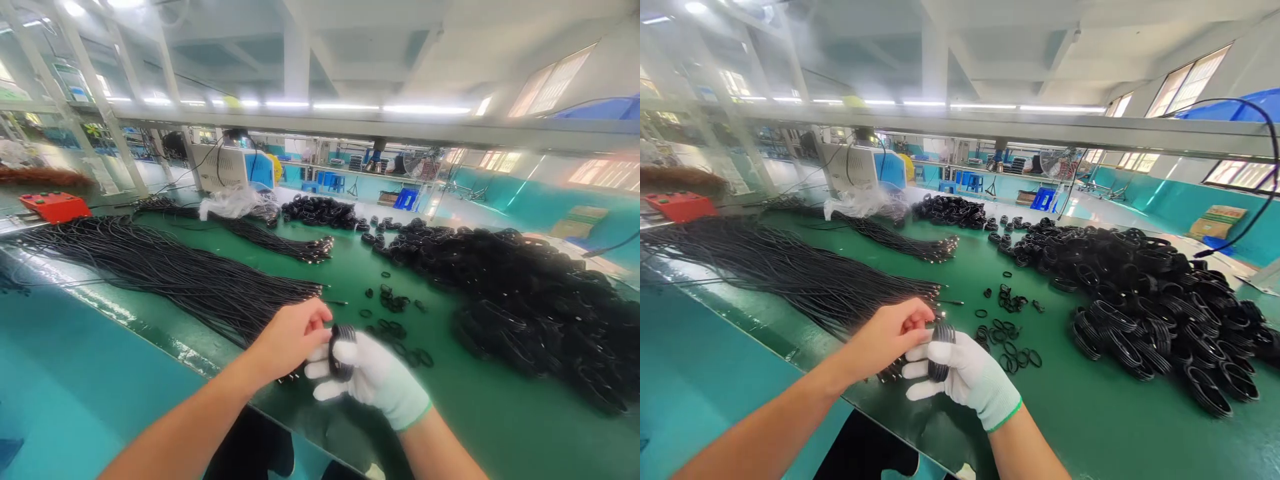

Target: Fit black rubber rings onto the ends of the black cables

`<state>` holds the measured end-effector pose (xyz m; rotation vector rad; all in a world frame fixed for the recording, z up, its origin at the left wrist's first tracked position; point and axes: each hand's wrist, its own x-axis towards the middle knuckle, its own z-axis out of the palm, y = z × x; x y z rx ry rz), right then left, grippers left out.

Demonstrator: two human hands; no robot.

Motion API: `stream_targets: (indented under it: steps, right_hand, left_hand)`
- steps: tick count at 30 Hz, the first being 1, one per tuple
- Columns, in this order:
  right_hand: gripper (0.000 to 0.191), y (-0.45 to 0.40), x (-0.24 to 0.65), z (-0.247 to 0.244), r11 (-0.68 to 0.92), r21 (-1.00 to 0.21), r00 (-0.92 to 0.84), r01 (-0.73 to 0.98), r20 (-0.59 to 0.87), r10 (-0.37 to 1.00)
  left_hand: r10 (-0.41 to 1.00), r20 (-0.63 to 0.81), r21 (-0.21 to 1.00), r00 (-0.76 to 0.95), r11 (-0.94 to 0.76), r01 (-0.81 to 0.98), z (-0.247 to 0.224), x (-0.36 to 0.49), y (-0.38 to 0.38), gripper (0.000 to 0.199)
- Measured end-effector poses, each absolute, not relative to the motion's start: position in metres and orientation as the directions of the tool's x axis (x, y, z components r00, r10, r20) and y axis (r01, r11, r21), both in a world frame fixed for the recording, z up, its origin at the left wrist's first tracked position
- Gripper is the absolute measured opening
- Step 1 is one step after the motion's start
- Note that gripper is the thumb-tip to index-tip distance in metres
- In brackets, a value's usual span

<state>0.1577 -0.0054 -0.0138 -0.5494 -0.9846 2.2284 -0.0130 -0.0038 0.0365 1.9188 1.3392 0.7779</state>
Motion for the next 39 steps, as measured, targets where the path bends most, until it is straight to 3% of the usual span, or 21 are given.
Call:
stream_targets:
  steps: [9, 14, 17, 19, 23, 26, 32, 39]
  right_hand:
    - [0.036, -0.01, 0.148, -0.012, -0.455, -0.826, -0.706, -0.332, -0.102, 0.7]
    - [0.031, -0.008, 0.144, -0.013, -0.432, -0.839, -0.667, -0.331, -0.116, 0.736]
    - [0.027, -0.001, 0.163, -0.002, -0.404, -0.859, -0.536, -0.315, -0.191, 0.822]
    - [0.031, 0.006, 0.187, 0.007, -0.345, -0.847, -0.364, -0.404, -0.197, 0.91]
    - [0.038, 0.018, 0.232, 0.016, -0.168, -0.772, -0.151, -0.614, -0.094, 0.984]
    - [0.036, 0.02, 0.243, 0.012, -0.141, -0.769, -0.161, -0.624, -0.049, 0.986]
    - [0.034, 0.018, 0.238, 0.011, -0.111, -0.771, -0.139, -0.627, -0.029, 0.99]
    - [0.031, 0.017, 0.233, 0.016, -0.146, -0.732, -0.206, -0.665, -0.008, 0.979]
  left_hand:
    - [0.953, 0.179, 0.699, 0.246, -0.299, 0.65, 0.021, -0.001, -0.002, 0.011]
    - [0.949, 0.168, 0.716, 0.266, -0.303, 0.629, 0.018, 0.001, 0.001, 0.012]
    - [0.944, 0.137, 0.78, 0.3, -0.289, 0.555, 0.025, -0.004, 0.013, 0.012]
    - [0.941, 0.134, 0.788, 0.311, -0.292, 0.542, 0.028, -0.007, 0.025, 0.018]
    - [0.883, 0.166, 0.609, 0.439, -0.442, 0.659, 0.02, 0.001, 0.045, 0.011]
    - [0.821, 0.138, 0.52, 0.555, -0.537, 0.664, 0.004, 0.023, 0.051, 0.01]
    - [0.78, 0.071, 0.489, 0.621, -0.57, 0.66, -0.02, 0.062, 0.065, 0.02]
    - [0.846, -0.002, 0.585, 0.533, -0.432, 0.687, -0.017, 0.047, 0.084, 0.006]
